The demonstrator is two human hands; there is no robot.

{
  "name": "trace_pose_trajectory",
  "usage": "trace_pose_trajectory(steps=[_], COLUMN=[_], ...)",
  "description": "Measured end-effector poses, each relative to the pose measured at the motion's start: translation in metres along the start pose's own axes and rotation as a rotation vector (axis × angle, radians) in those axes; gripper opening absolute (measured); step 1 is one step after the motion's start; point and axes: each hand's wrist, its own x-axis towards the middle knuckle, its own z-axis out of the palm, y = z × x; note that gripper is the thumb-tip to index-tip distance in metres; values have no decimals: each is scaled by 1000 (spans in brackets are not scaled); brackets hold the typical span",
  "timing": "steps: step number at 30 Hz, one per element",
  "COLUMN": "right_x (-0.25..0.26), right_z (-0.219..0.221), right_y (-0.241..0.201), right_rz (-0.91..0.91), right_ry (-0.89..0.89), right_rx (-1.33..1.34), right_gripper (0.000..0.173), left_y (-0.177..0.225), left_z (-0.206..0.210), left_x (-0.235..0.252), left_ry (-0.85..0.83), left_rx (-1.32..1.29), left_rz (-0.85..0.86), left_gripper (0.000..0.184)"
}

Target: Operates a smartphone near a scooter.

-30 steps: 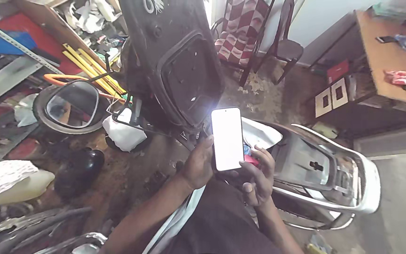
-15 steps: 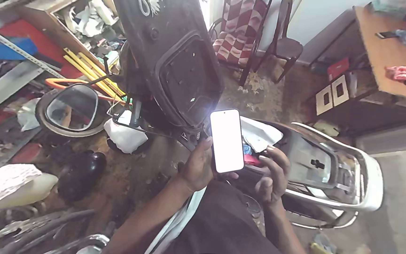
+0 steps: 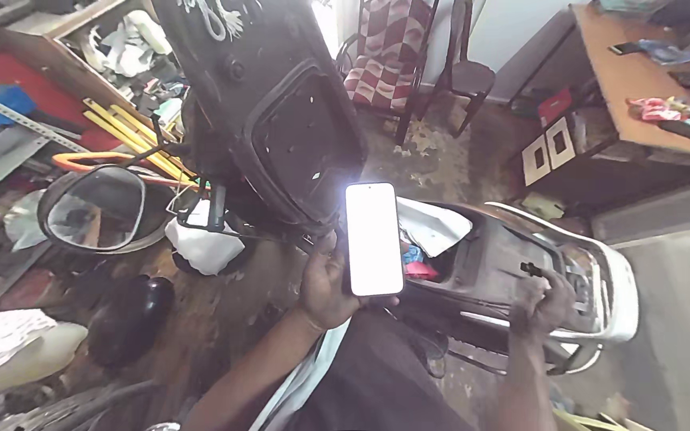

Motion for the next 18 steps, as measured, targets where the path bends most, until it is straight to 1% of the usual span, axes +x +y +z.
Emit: trace_pose_trajectory(steps=[4, 7, 9, 11, 13, 16, 18], right_x=[-21, -45, -59, -64, -64, -62, -58], right_z=[-9, -4, 3, 6, 7, 10, 11], right_y=[43, 68, 80, 81, 78, 79, 72], right_rz=[142, 256, 298, 286, 296, 309, 358], right_ry=[-86, -123, -145, -204, -226, -185, -131], right_rx=[-181, -227, -276, -348, -386, -394, -287], right_gripper=[59, 57, 58, 60, 59, 56, 55], left_y=[0, 1, 1, 0, -1, -2, -2], left_z=[-2, -2, -1, 0, 0, -1, -2], left_x=[2, 3, 4, 5, 5, 5, 5], left_ry=[-53, -45, -28, -19, -12, -37, -35], left_rx=[0, 8, 11, 11, 22, 29, 35], left_rz=[4, -6, -10, -1, 11, 1, -10], left_gripper=[71, 72, 72, 70, 67, 66, 67])
